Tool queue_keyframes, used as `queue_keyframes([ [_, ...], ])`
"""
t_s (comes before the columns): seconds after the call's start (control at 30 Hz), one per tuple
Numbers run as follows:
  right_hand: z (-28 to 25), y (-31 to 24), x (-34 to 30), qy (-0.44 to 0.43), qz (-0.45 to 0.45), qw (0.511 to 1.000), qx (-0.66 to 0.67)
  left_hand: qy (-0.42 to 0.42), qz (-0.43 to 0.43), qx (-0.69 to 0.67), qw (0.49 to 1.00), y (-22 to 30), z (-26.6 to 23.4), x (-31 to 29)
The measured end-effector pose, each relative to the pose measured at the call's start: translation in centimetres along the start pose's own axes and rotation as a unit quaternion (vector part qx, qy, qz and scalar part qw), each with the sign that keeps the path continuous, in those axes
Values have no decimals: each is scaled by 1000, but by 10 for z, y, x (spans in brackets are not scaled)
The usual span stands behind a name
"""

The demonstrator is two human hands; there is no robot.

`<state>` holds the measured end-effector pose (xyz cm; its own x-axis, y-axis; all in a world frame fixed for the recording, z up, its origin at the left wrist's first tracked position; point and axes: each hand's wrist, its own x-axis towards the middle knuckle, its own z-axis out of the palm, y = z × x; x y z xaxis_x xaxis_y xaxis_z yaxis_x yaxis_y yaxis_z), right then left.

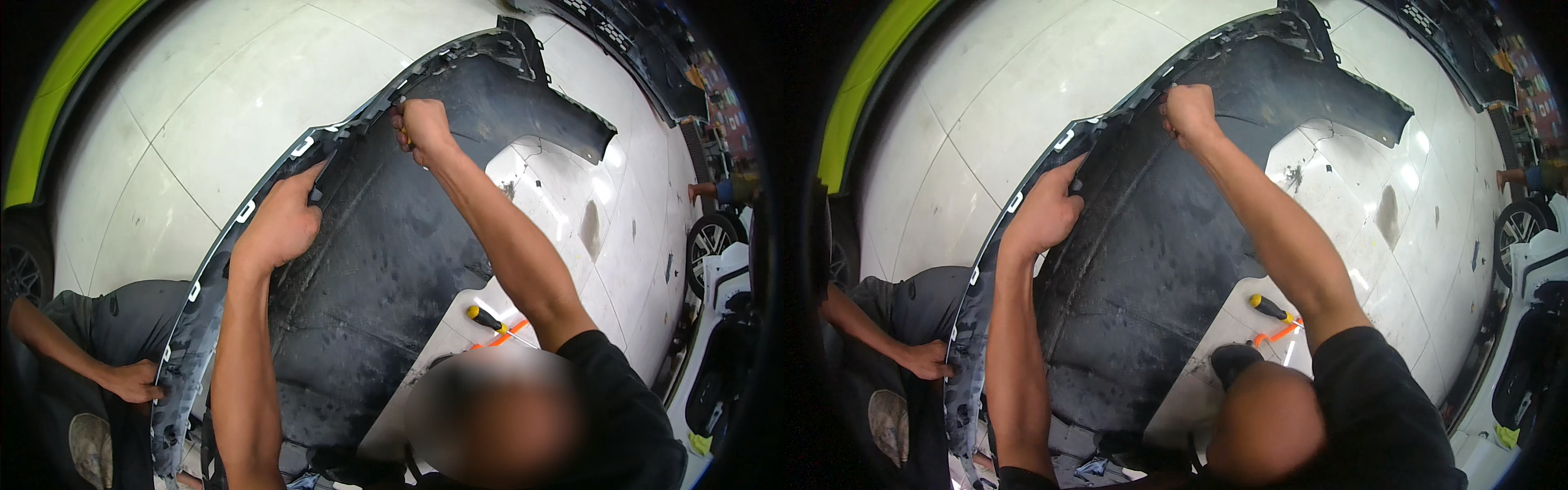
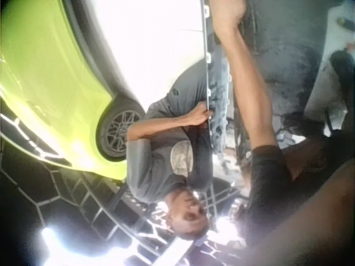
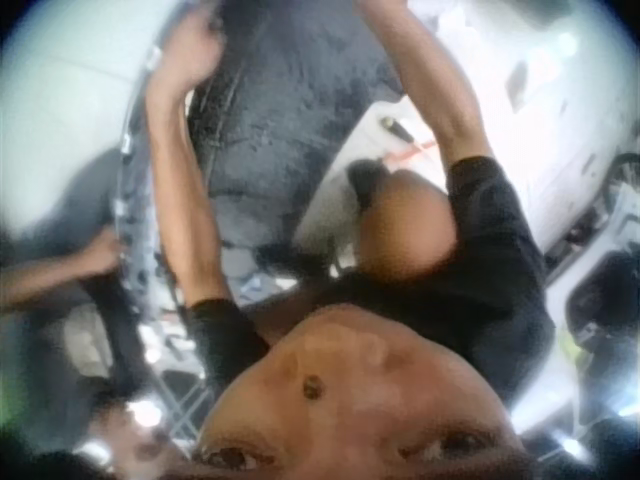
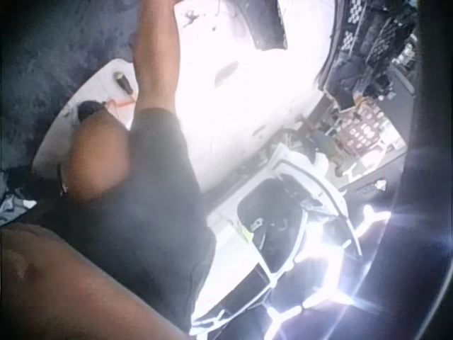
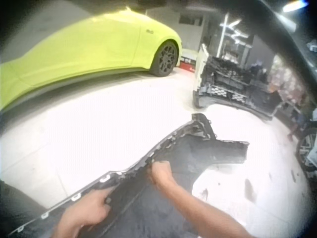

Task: The person selects a screwdriver from a tool cart and then uses it to remove fasteners from a large black plastic car part, likely a wheel arch liner, while another person assists by holding the part steady.

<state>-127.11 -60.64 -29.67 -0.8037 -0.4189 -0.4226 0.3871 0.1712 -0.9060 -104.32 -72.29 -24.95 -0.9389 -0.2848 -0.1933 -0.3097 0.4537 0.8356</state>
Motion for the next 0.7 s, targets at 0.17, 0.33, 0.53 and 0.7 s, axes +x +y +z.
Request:
queue_keyframes([
  [0.17,-2,22,13,34,-115,988,-95,2,3,3,1000,3,0,0],
  [0.33,-10,27,22,37,-166,970,-174,-31,-38,-28,998,2,-6,5],
  [0.53,-25,26,6,-48,-126,991,-22,-32,-76,-54,995,14,-7,21],
  [0.7,-35,30,3,-84,-101,991,38,-22,-93,-72,993,22,-7,43],
])
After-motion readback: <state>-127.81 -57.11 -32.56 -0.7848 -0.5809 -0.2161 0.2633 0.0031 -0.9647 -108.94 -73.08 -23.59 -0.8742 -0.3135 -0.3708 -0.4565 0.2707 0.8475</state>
